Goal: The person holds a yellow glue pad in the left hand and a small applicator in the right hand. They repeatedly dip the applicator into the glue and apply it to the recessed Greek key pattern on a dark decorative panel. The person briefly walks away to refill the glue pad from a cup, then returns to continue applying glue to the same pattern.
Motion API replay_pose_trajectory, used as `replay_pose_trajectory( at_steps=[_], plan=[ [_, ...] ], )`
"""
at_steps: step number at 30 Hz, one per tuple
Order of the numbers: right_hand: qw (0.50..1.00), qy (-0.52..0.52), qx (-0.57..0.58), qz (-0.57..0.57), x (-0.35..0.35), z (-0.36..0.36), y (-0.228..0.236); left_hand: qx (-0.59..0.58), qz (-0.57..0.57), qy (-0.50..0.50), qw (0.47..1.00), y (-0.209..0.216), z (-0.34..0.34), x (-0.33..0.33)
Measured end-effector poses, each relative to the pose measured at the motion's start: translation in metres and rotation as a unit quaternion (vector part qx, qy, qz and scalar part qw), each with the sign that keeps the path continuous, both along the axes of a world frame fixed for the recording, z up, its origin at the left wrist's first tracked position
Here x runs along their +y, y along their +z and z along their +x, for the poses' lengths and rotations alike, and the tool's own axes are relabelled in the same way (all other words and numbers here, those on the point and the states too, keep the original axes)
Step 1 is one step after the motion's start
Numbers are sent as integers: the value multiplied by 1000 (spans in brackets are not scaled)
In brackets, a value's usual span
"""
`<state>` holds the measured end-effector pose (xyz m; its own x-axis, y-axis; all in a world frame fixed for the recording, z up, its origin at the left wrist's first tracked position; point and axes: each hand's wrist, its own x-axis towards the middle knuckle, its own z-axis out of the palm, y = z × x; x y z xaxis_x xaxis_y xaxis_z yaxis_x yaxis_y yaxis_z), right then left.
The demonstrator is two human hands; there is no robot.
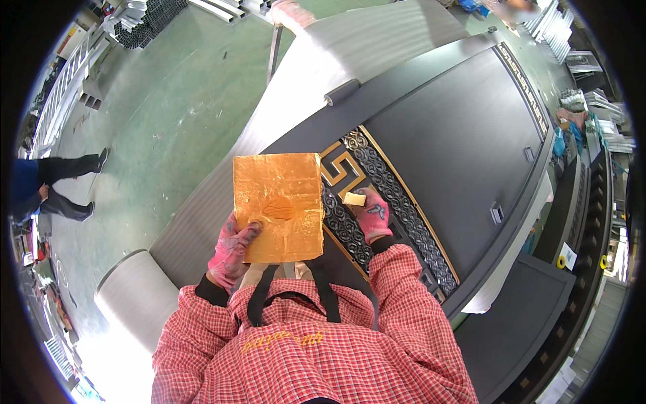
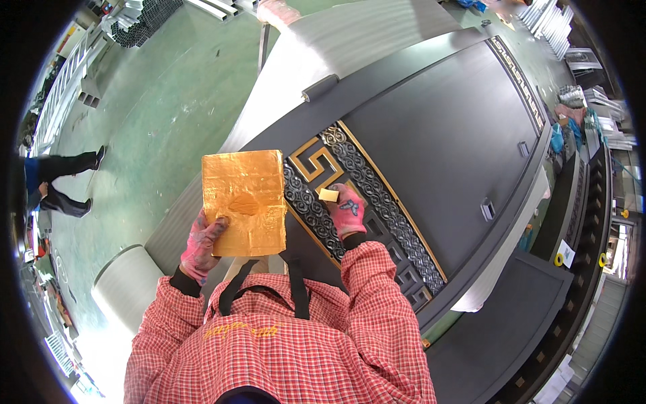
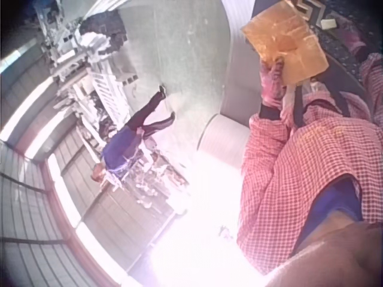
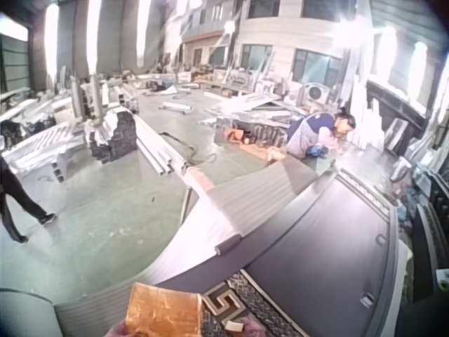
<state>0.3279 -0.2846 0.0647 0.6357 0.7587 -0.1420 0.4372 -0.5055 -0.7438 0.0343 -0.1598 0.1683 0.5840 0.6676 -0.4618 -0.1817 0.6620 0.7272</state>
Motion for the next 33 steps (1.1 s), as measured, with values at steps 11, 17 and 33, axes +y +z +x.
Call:
replay_pose_trajectory(
  at_steps=[11,17,33],
  plan=[
    [990,59,-68,-112,-42,18,-4,-31,12,0,999,-5,-3,-3],
    [1000,-5,13,13,-30,18,-8,-72,42,-17,996,-16,-6,-6],
    [996,-58,-68,7,-34,30,-10,-2,11,8,1000,11,7,-10]
  ],
)
